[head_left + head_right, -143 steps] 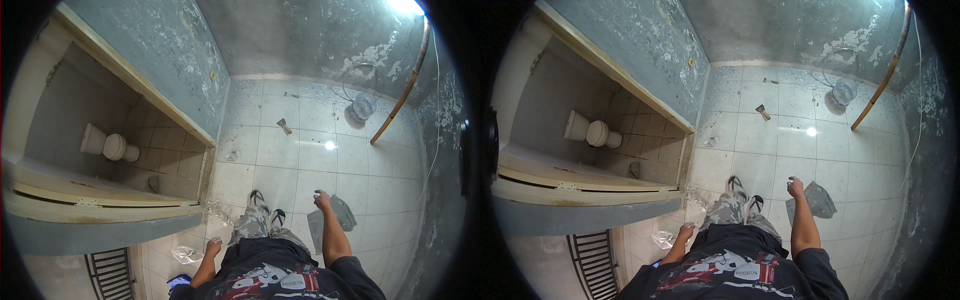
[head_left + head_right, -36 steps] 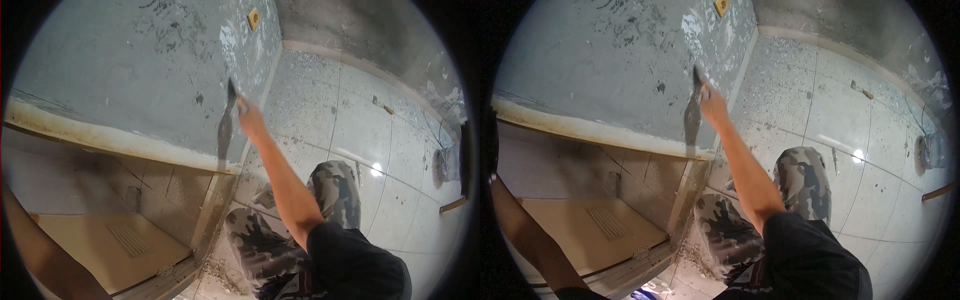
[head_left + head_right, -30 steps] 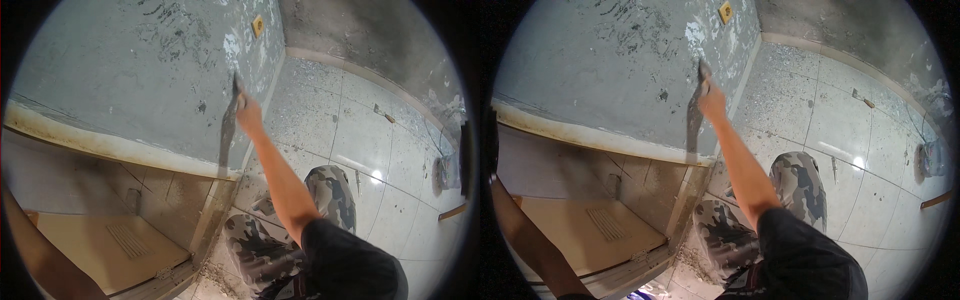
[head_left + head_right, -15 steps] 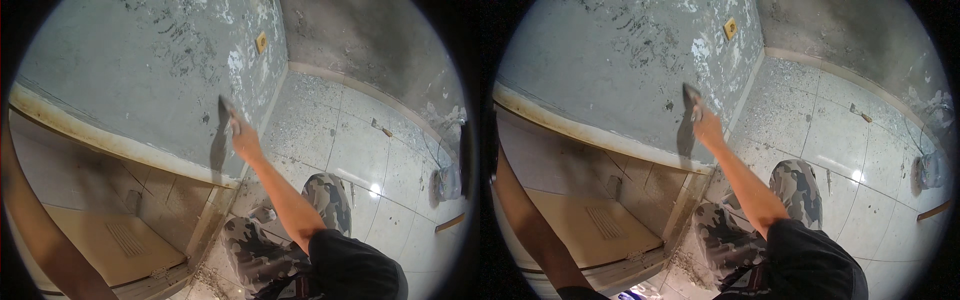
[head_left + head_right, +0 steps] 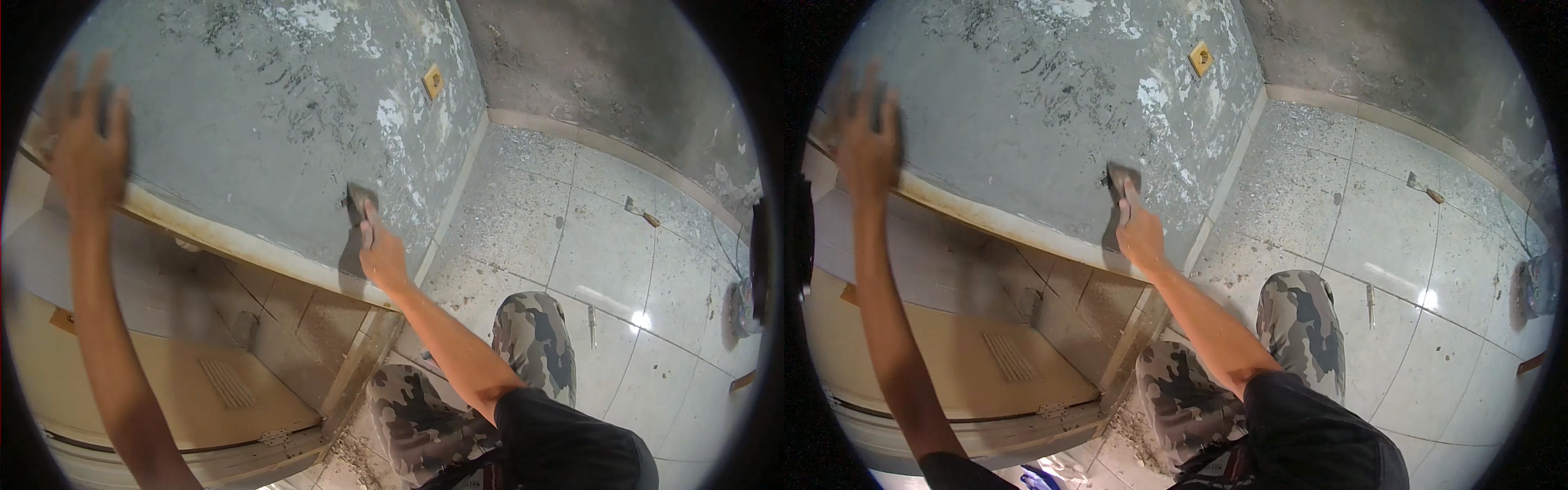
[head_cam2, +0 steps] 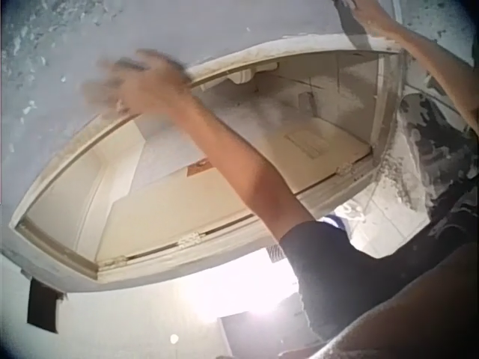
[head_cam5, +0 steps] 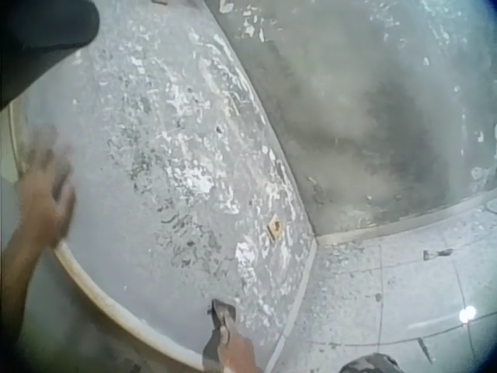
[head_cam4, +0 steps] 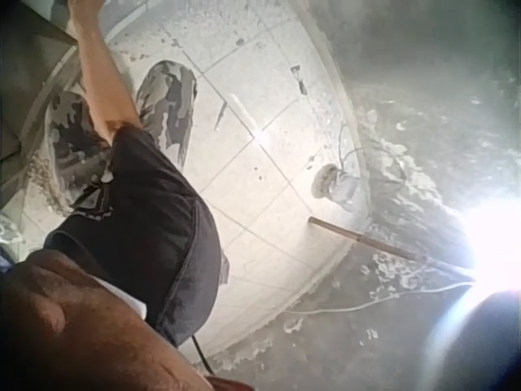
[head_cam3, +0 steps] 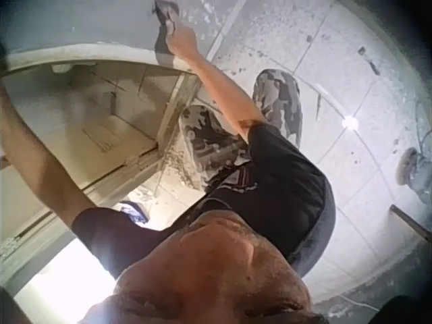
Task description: Scrape paint and plaster from a wall using a putty knife and sandpaper.
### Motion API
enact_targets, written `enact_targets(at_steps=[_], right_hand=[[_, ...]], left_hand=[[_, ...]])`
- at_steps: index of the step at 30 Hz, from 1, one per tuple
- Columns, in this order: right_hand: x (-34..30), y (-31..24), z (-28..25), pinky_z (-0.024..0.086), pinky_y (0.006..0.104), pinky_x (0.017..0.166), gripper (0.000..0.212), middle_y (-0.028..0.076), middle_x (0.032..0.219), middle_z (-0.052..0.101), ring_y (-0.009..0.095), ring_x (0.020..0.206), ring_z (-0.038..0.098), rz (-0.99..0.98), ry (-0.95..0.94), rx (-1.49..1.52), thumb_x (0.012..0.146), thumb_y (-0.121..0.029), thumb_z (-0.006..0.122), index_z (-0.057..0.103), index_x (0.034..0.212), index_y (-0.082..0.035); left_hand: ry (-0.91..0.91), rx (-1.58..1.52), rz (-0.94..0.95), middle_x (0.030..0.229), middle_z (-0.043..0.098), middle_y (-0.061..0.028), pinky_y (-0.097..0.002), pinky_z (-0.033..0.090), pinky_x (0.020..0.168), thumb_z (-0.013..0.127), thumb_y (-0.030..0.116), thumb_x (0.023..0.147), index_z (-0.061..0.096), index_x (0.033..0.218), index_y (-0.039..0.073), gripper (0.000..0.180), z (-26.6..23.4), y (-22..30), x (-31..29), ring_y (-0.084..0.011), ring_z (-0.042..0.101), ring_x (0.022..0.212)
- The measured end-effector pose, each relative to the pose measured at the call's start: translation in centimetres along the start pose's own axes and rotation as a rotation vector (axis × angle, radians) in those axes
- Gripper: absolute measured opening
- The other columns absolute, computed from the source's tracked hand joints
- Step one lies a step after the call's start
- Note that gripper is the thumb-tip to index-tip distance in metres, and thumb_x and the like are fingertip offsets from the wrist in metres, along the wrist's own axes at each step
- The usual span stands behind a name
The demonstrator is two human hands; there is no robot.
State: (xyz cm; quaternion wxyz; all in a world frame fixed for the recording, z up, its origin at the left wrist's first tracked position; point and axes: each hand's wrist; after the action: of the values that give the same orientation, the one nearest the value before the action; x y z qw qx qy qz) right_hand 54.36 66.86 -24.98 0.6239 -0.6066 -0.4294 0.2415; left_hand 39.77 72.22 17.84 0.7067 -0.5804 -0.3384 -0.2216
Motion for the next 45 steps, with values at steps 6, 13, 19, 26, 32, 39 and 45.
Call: enact_targets(at_steps=[6,13,19,26,32,39,45], right_hand=[[7.5,0.1,-2.1,0.049,0.0535,0.071,0.042,0.030,0.093,0.064,0.051,0.080,0.060,0.089,0.024,0.072,0.100,-0.029,0.038,0.048,0.138,-0.013],[7.8,0.7,-1.5,0.050,0.0483,0.076,0.042,0.030,0.099,0.064,0.048,0.086,0.062,-0.009,0.173,0.022,0.100,-0.029,0.036,0.048,0.138,-0.013],[6.3,1.7,-2.9,0.049,0.0509,0.081,0.042,0.028,0.104,0.063,0.047,0.093,0.061,-0.063,-0.004,-0.016,0.100,-0.028,0.036,0.049,0.136,-0.011],[12.6,2.4,-4.4,0.047,0.0511,0.084,0.041,0.026,0.108,0.063,0.047,0.097,0.060,0.016,0.149,-0.060,0.100,-0.030,0.036,0.049,0.136,-0.014],[2.3,-2.2,-2.5,0.048,0.0527,0.072,0.042,0.030,0.083,0.063,0.049,0.076,0.061,-0.108,-0.080,0.010,0.100,-0.029,0.041,0.047,0.139,-0.014],[4.7,-3.1,-4.8,0.047,0.0457,0.064,0.043,0.026,0.075,0.062,0.047,0.068,0.059,0.002,-0.134,-0.104,0.100,-0.029,0.044,0.044,0.142,-0.016],[2.4,-3.3,-3.1,0.046,0.0477,0.060,0.044,0.027,0.075,0.061,0.046,0.064,0.059,-0.054,-0.137,-0.069,0.101,-0.030,0.044,0.044,0.142,-0.015]], left_hand=[[-0.212,-0.294,0.388,0.155,0.031,0.0037,-0.0450,0.021,0.117,0.055,0.033,0.093,0.046,0.141,0.030,0.050,-5.8,6.7,-3.4,-0.0221,0.024,0.144],[-0.244,-0.362,0.495,0.149,0.041,0.0024,-0.0425,0.021,0.118,0.061,0.026,0.089,0.051,0.138,0.025,0.051,-5.7,7.2,-3.1,-0.0200,0.029,0.142],[-0.270,-0.384,0.516,0.145,0.046,0.0020,-0.0421,0.021,0.117,0.063,0.023,0.087,0.055,0.134,0.021,0.049,-6.1,6.8,-3.4,-0.0197,0.034,0.140],[-0.235,-0.383,0.430,0.140,0.052,0.0014,-0.0413,0.023,0.117,0.064,0.023,0.087,0.058,0.131,0.020,0.045,-6.3,7.5,-2.7,-0.0187,0.039,0.136],[-0.213,-0.391,0.404,0.137,0.055,0.0011,-0.0411,0.026,0.115,0.066,0.023,0.086,0.058,0.131,0.020,0.046,-6.3,6.4,-3.9,-0.0188,0.042,0.134],[-0.130,-0.427,0.407,0.132,0.059,0.0000,-0.0407,0.030,0.113,0.067,0.019,0.085,0.059,0.130,0.020,0.046,-5.6,7.1,-3.5,-0.0190,0.046,0.130],[-0.078,-0.521,0.366,0.118,0.067,-0.0031,-0.0409,0.038,0.106,0.069,0.018,0.083,0.063,0.124,0.015,0.042,-5.9,7.5,-4.1,-0.0224,0.055,0.119]])
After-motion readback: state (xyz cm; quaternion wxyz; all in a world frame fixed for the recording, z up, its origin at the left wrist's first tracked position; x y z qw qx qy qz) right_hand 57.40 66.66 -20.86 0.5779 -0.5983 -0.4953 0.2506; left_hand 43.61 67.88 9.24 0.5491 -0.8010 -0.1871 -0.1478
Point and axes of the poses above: each hand's wrist, its own x-axis towards the middle knuckle, its own z-axis out of the palm, y = z × x
